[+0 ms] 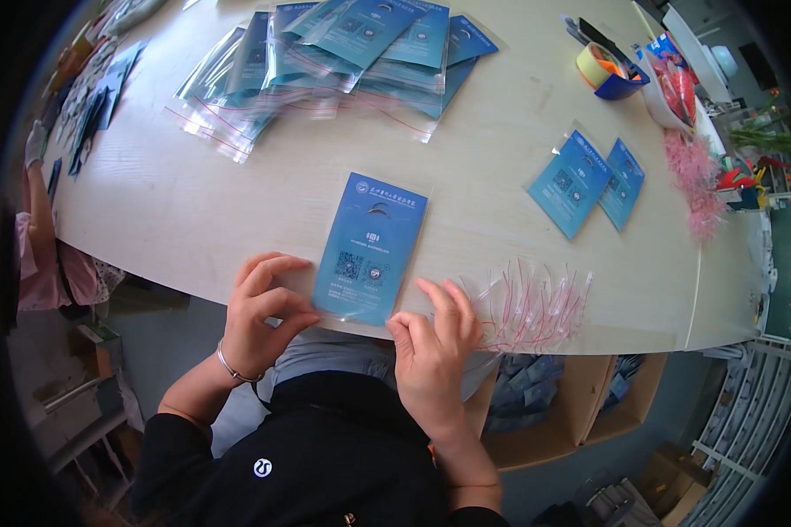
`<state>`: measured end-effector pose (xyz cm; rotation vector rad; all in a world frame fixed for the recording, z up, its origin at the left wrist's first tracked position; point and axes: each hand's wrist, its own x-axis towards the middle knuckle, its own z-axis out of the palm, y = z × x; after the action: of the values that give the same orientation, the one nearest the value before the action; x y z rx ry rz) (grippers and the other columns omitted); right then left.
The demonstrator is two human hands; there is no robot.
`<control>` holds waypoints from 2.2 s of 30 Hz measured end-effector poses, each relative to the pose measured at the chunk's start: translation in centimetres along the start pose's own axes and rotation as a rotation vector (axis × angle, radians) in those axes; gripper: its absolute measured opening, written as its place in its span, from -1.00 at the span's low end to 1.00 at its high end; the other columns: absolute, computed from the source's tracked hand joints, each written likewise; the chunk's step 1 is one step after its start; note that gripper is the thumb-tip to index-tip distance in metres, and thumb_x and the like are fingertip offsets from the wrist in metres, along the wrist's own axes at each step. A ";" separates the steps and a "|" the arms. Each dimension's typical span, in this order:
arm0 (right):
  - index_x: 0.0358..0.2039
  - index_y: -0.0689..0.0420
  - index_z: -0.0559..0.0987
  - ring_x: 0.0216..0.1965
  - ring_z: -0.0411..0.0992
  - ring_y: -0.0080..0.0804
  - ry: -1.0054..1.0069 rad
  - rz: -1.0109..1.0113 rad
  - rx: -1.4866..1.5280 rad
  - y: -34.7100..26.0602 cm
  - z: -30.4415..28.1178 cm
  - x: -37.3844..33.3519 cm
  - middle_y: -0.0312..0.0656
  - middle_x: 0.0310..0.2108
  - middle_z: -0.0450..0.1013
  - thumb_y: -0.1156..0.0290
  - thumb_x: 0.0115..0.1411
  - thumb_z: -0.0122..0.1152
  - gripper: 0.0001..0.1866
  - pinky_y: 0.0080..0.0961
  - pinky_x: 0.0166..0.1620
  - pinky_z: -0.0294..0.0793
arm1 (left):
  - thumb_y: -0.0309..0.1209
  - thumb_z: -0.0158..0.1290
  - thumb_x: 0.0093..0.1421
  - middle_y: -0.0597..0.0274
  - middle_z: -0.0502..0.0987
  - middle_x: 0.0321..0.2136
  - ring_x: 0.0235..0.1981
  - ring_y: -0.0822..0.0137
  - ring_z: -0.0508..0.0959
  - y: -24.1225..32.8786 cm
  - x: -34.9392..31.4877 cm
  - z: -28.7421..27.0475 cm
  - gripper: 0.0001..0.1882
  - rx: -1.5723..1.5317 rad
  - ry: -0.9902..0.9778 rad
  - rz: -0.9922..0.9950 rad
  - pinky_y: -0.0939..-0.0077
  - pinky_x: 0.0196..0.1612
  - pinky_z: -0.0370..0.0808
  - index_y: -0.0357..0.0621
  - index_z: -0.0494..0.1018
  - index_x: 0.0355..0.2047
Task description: The person repeatedly places blue cards into clear plastic zip-lock bags and seals them. They handle the cards and bags by hand, stacking the sealed packages on the table. The process is repetitive and continues throughout the clip.
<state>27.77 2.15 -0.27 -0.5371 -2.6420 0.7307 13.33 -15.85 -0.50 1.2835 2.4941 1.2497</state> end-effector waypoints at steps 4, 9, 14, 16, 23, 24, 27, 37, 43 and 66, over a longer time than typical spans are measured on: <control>-0.36 0.10 0.55 0.26 0.18 0.03 -0.018 0.032 -0.020 -0.2 0.2 0.0 -0.14 0.17 0.33 0.34 0.21 0.32 -0.87 -0.01 0.25 0.08 | -0.42 0.35 -0.06 0.14 0.52 -0.03 0.04 0.02 0.45 0.3 0.1 0.3 -0.82 0.096 0.009 -0.005 0.15 0.05 0.36 -0.11 0.55 -0.49; -0.35 0.10 0.55 0.27 0.18 0.04 -0.017 0.054 -0.013 -0.3 0.2 -0.2 -0.13 0.18 0.31 0.34 0.23 0.30 -0.86 -0.01 0.25 0.08 | -0.34 0.33 -0.03 0.16 0.47 0.00 0.01 0.08 0.45 -0.1 -0.2 0.7 -0.76 0.233 -0.030 0.091 0.18 0.03 0.32 -0.08 0.54 -0.37; -0.36 0.07 0.58 0.24 0.22 0.01 0.036 0.029 0.006 0.2 0.5 -0.8 -0.16 0.15 0.39 0.34 0.20 0.33 -0.88 -0.06 0.24 0.11 | -0.28 0.32 -0.02 0.25 0.47 0.03 0.02 0.18 0.45 -0.5 0.0 -0.1 -0.68 0.201 -0.116 0.260 0.22 0.01 0.32 0.01 0.53 -0.24; -0.37 0.05 0.61 0.22 0.26 -0.02 0.053 -0.021 0.021 0.7 0.4 -1.2 -0.18 0.12 0.44 0.34 0.17 0.36 -0.89 -0.10 0.23 0.14 | -0.28 0.31 -0.01 0.30 0.48 0.05 0.03 0.23 0.47 -0.5 0.5 -0.7 -0.68 0.228 -0.189 0.301 0.25 -0.01 0.32 0.04 0.53 -0.22; -0.41 0.04 0.64 0.19 0.30 -0.04 0.121 -0.038 0.088 1.3 0.7 -2.1 -0.21 0.06 0.50 0.35 0.13 0.40 -0.90 -0.17 0.20 0.19 | -0.35 0.35 -0.04 0.38 0.59 -0.01 -0.01 0.29 0.53 -1.3 0.8 -0.4 -0.71 0.176 -0.170 0.402 0.30 -0.11 0.32 0.05 0.57 -0.27; -0.41 0.05 0.64 0.20 0.28 -0.03 0.130 -0.018 0.085 1.2 0.7 -2.1 -0.20 0.05 0.49 0.35 0.13 0.40 -0.90 -0.16 0.20 0.18 | -0.35 0.34 -0.04 0.37 0.59 -0.03 -0.02 0.31 0.54 -1.5 0.6 -0.3 -0.74 0.185 -0.148 0.416 0.31 -0.11 0.32 0.04 0.57 -0.31; -0.42 0.08 0.62 0.22 0.23 0.01 0.138 0.034 0.081 0.9 0.9 -2.2 -0.16 0.03 0.47 0.36 0.15 0.40 -0.88 -0.13 0.22 0.15 | -0.37 0.34 -0.05 0.35 0.59 -0.09 -0.06 0.30 0.53 -1.6 0.2 0.3 -0.79 0.154 -0.097 0.385 0.34 -0.11 0.33 0.01 0.57 -0.38; -0.40 0.13 0.55 0.22 0.14 0.10 0.071 0.143 0.049 -0.4 0.5 -1.3 -0.05 0.02 0.30 0.34 0.23 0.28 -0.84 0.03 0.25 0.05 | -0.52 0.36 -0.14 0.09 0.50 -0.14 -0.05 0.02 0.42 0.7 0.4 0.7 -0.82 0.078 -0.034 0.000 0.22 -0.02 0.36 -0.12 0.55 -0.54; -0.40 0.14 0.54 0.22 0.14 0.10 0.040 0.170 0.074 -0.6 0.1 -1.0 -0.05 0.00 0.30 0.36 0.19 0.30 -0.85 0.03 0.25 0.05 | -0.52 0.34 -0.14 0.06 0.48 -0.13 -0.06 0.01 0.40 1.5 0.2 1.0 -0.84 0.117 0.014 -0.083 0.21 -0.02 0.36 -0.13 0.55 -0.56; 0.29 0.39 0.29 0.36 0.21 0.06 -0.194 -0.316 -0.299 -1.0 1.5 -3.1 0.21 0.32 0.21 0.10 0.19 0.26 -0.20 -0.06 0.37 0.14 | -0.23 0.08 0.20 -0.18 0.25 0.33 0.37 0.01 0.27 1.0 -2.4 1.8 -0.34 0.585 -0.332 0.368 0.04 0.42 0.06 -0.04 0.29 0.32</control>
<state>29.61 -0.66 -1.62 -0.1170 -2.9408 0.3072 16.27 -16.10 -1.71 1.9489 2.5210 0.2695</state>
